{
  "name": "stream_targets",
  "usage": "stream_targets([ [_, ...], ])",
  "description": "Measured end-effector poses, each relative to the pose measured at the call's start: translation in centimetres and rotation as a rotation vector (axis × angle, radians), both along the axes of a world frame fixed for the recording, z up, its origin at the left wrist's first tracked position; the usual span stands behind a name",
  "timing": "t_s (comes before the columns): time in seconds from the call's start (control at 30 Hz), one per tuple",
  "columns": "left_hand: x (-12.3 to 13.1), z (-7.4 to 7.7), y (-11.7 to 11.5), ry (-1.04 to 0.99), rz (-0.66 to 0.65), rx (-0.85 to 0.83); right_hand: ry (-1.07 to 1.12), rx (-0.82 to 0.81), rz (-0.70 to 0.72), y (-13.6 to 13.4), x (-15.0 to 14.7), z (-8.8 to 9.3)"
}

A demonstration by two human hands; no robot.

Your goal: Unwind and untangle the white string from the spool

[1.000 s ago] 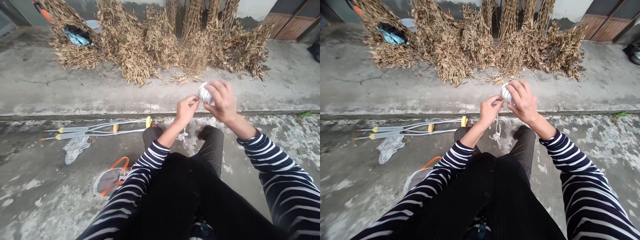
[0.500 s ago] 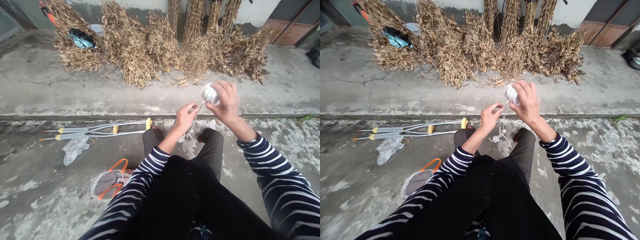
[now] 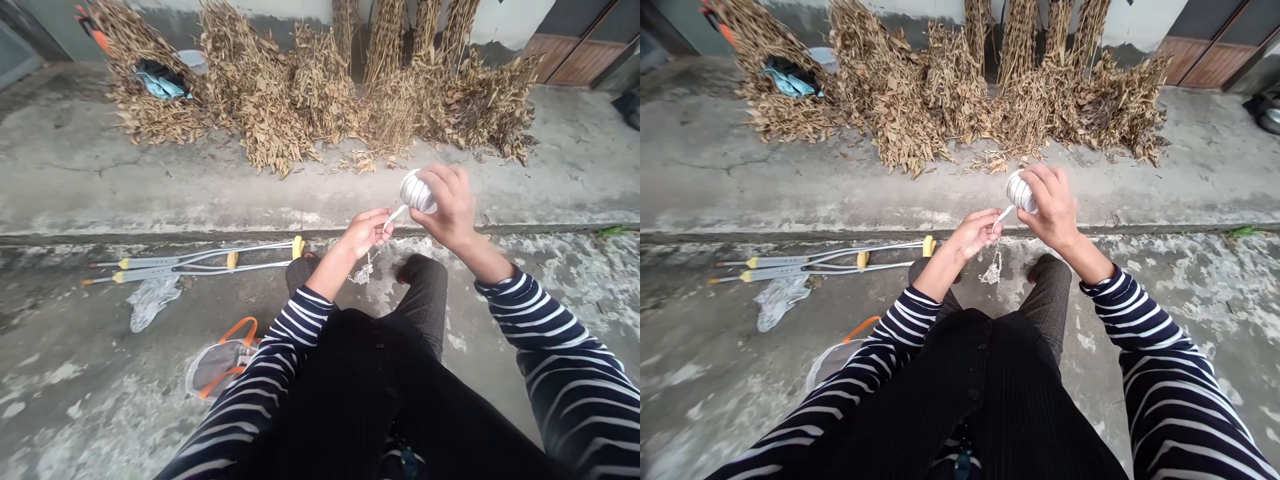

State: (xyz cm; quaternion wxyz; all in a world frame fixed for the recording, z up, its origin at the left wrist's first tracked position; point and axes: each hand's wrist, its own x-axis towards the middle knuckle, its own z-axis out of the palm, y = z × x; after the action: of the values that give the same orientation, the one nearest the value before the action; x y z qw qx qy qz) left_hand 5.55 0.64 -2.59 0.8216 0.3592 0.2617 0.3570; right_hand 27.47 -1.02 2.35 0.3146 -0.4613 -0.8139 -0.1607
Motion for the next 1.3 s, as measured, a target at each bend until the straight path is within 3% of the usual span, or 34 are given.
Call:
stream_targets([
  [0.1,-0.5,-0.3,0.1,0.002,-0.039,-0.004,-0.016,0.009,0.021,-0.2,-0.4,0.2],
  [0.3,-0.7,-0.3,-1.3,-0.027,-0.012,0.174,-0.018,-0.012,0.021,-0.2,-0.9,0.2],
  [0.5,-0.4,-0.1,-1.5,-0.014,0.08,0.104,-0.011,-0.029,-0.01,-0.3,-1.2,0.3],
  [0.67,-0.4,0.3,-1.7,-0.006,0.027,0.04,-0.01,-0.022,0.004,-0.5,-1.3,0.4],
  [0.83,-0.2,0.2,-2.0,0.075,-0.007,0.166,-0.025,-0.027,-0.01,-0.5,-1.1,0.1],
  [1.03,1.0,0.2,-2.5,0.217,0.148,0.265,-0.009,-0.058,-0.013,-0.3,-0.7,0.0],
  [1.17,1.1,0.2,-3.1,0.168,0.193,0.223,-0.033,-0.073,-0.021,-0.1,-0.4,0.0],
  [1.3,0.1,1.0,-4.5,0.026,0.105,0.117,-0.078,-0.052,-0.016,-0.4,-0.2,-0.3],
])
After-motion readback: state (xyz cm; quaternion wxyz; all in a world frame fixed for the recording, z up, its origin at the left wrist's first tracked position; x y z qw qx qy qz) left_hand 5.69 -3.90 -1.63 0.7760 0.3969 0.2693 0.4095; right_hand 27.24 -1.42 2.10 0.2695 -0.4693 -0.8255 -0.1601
